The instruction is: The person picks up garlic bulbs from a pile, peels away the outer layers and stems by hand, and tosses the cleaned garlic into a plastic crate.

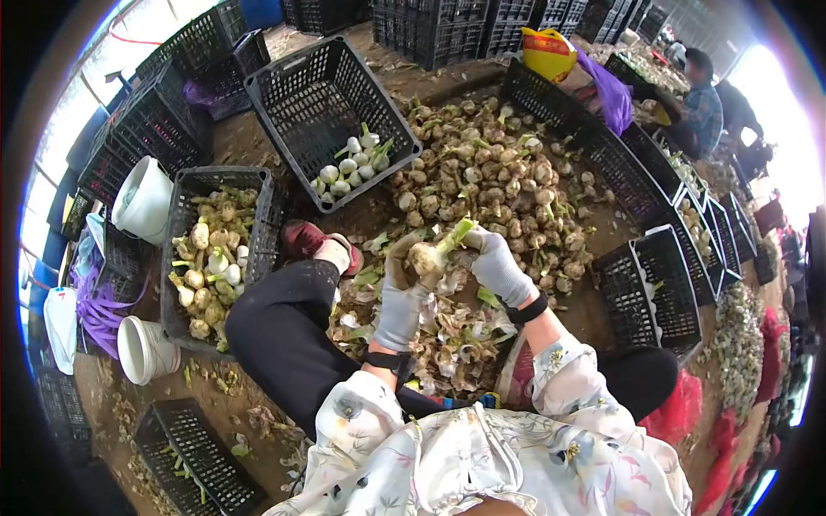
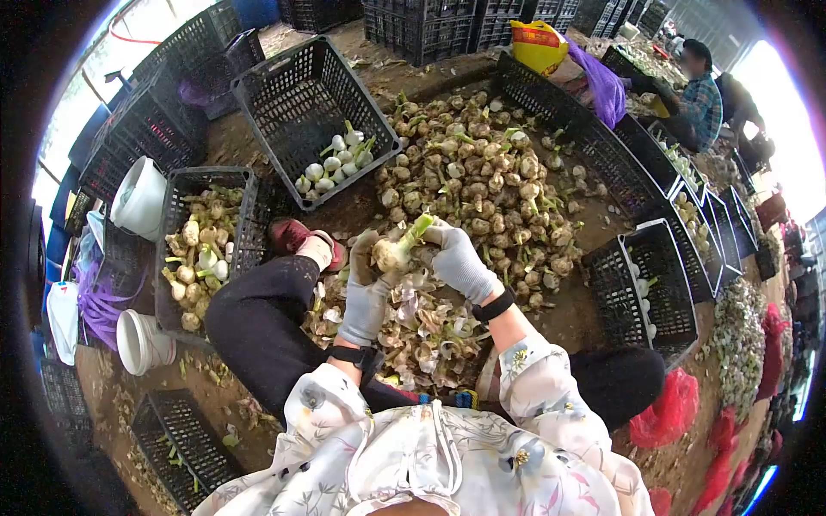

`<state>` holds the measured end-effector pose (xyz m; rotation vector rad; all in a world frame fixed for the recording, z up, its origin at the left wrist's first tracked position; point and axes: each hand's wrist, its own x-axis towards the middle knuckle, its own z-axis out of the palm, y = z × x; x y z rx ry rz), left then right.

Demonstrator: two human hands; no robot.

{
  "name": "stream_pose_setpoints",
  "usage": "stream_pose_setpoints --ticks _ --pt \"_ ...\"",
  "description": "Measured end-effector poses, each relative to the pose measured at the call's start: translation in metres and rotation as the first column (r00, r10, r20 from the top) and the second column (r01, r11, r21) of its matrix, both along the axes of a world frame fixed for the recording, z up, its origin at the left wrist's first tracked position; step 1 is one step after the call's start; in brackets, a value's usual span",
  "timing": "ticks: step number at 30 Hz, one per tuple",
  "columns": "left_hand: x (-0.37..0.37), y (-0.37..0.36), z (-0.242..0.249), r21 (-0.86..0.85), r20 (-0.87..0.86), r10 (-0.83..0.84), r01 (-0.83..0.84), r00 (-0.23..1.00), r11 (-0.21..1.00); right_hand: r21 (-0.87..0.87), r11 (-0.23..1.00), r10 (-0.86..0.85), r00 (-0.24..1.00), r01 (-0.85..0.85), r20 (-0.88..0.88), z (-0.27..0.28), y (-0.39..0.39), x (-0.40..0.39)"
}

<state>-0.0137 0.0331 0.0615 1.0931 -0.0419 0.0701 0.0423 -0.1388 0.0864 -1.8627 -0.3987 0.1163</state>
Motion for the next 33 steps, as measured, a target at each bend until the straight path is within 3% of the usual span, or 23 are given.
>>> stream_pose_setpoints --ticks 1,3,4,5,7,9,11,13,14,15,17,19,21,23,24,25,27,29,30,31,32,33 --pt "0.000 0.000 -0.005 -0.002 0.003 -0.003 0.003 1.000 1.000 -0.002 1.000 -0.003 1.000 0.003 0.003 -0.002 -0.004 -0.001" --pt "0.002 0.000 -0.014 -0.170 -0.078 -0.084 0.070 0.993 0.983 -0.059 0.998 -0.017 0.996 0.023 0.090 -0.006 -0.010 -0.003" --pt "0.000 -0.002 -0.012 -0.256 -0.068 -0.116 0.095 0.991 0.962 0.032 0.998 -0.056 0.998 0.057 -0.032 -0.012 -0.007 -0.003" --pt "0.001 -0.002 -0.015 -0.255 -0.066 -0.116 0.095 0.991 0.962 0.033 0.998 -0.056 0.998 0.057 -0.030 -0.016 -0.008 -0.005" --pt "0.006 -0.003 -0.027 0.058 0.123 -0.045 0.038 0.991 0.998 0.293 0.942 -0.035 0.916 0.165 -0.401 0.001 0.002 -0.014" --pt "0.003 -0.008 -0.031 0.055 0.130 -0.034 0.027 0.991 0.998 0.293 0.934 -0.069 0.909 0.203 -0.411 0.009 0.012 -0.022" --pt "0.001 -0.009 -0.028 0.055 0.139 -0.019 0.012 0.990 0.998 0.519 0.800 0.081 0.802 0.302 -0.591 0.004 0.018 -0.025" --pt "-0.006 -0.005 -0.008 -0.149 -0.032 -0.037 0.032 0.999 0.988 0.454 0.827 0.029 0.782 0.330 -0.622 -0.008 0.014 -0.020" --pt "-0.008 -0.003 -0.004 -0.158 -0.058 -0.036 0.027 0.998 0.987 0.350 0.915 -0.061 0.928 0.199 -0.368 -0.011 0.011 -0.019" --pt "-0.010 -0.002 0.000 -0.167 -0.083 -0.035 0.021 0.996 0.986 0.199 0.974 -0.095 0.993 0.107 -0.070 -0.013 0.008 -0.018" --pt "-0.007 0.001 0.005 -0.328 -0.198 -0.110 0.039 0.974 0.944 0.243 0.966 -0.086 0.996 0.092 -0.035 -0.016 0.002 -0.015" --pt "-0.004 -0.001 -0.005 -0.267 -0.191 -0.145 0.091 0.971 0.959 -0.033 0.996 -0.074 0.980 0.082 0.184 0.002 0.001 -0.020" --pt "0.003 -0.009 -0.021 0.167 0.013 -0.007 0.004 1.000 0.986 -0.046 0.992 -0.112 0.979 0.121 0.172 0.000 0.004 -0.021" --pt "0.003 0.002 -0.023 0.245 -0.106 -0.057 0.081 0.993 0.966 0.027 0.987 -0.162 0.985 0.161 0.058 -0.001 0.008 -0.026" --pt "-0.002 0.005 -0.008 0.050 -0.164 -0.155 0.165 0.974 0.985 0.216 0.941 -0.204 0.944 0.262 -0.258 -0.006 0.010 -0.025" --pt "-0.005 0.008 0.005 -0.149 -0.201 -0.260 0.233 0.944 0.961 0.401 0.880 -0.107 0.929 0.253 -0.353 -0.004 0.005 -0.021" --pt "0.001 0.003 0.005 0.080 -0.130 -0.084 0.095 0.988 0.992 0.452 0.842 -0.116 0.917 0.294 -0.381 -0.001 0.004 -0.022" --pt "0.001 0.005 -0.008 0.186 -0.104 -0.093 0.112 0.990 0.976 0.355 0.890 -0.176 0.935 0.285 -0.309 -0.011 0.005 -0.022" --pt "0.001 0.006 -0.004 0.188 -0.103 -0.093 0.111 0.990 0.976 0.429 0.822 -0.199 0.894 0.375 -0.400 -0.019 0.001 -0.017" --pt "-0.001 0.006 0.001 0.058 -0.162 -0.131 0.142 0.978 0.988 0.484 0.739 -0.211 0.844 0.468 -0.494 -0.030 -0.006 -0.014" --pt "-0.003 0.006 0.003 -0.077 -0.213 -0.174 0.161 0.961 0.984 0.472 0.725 -0.252 0.831 0.502 -0.496 -0.039 -0.020 -0.008" --pt "-0.002 0.006 0.002 -0.080 -0.209 -0.171 0.157 0.963 0.984 0.459 0.709 -0.293 0.816 0.535 -0.499 -0.035 -0.026 -0.004"
